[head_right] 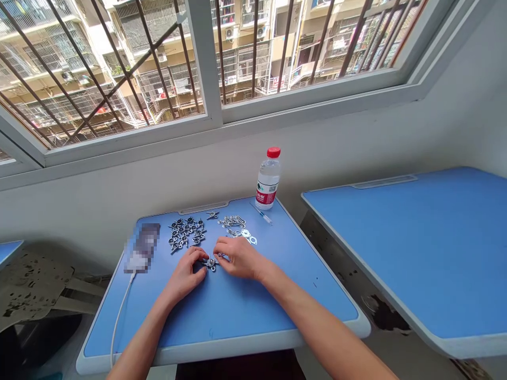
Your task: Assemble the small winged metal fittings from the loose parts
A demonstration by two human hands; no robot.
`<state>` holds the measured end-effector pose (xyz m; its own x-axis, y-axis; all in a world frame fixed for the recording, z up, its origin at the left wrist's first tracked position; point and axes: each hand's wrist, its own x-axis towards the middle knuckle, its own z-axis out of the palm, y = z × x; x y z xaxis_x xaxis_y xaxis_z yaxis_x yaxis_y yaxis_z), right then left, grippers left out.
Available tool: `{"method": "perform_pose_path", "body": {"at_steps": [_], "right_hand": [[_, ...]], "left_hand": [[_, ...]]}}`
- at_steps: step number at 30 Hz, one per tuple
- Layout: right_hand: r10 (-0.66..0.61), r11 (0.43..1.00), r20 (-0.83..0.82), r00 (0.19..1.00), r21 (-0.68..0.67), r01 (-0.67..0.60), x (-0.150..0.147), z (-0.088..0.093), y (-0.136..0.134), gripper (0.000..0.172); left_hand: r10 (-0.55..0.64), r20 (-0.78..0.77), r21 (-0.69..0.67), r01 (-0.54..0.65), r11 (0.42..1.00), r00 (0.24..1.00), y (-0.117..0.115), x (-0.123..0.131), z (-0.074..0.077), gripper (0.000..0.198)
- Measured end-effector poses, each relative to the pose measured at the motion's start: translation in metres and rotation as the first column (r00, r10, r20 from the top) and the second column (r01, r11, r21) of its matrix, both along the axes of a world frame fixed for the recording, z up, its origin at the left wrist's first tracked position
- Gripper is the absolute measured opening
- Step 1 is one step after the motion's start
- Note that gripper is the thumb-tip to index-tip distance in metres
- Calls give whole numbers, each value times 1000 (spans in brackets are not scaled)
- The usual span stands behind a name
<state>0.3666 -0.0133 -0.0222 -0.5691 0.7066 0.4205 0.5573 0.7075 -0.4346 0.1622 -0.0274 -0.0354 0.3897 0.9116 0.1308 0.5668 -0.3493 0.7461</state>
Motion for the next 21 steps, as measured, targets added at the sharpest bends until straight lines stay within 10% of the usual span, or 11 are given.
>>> {"method": "perform_pose_path", "body": {"at_steps": [21], "right_hand": [[-245,968,-221,944,-11,249,26,6,10,23]], "left_hand": [[-16,-18,7,16,1000,1000,5,-2,-11,8]]}}
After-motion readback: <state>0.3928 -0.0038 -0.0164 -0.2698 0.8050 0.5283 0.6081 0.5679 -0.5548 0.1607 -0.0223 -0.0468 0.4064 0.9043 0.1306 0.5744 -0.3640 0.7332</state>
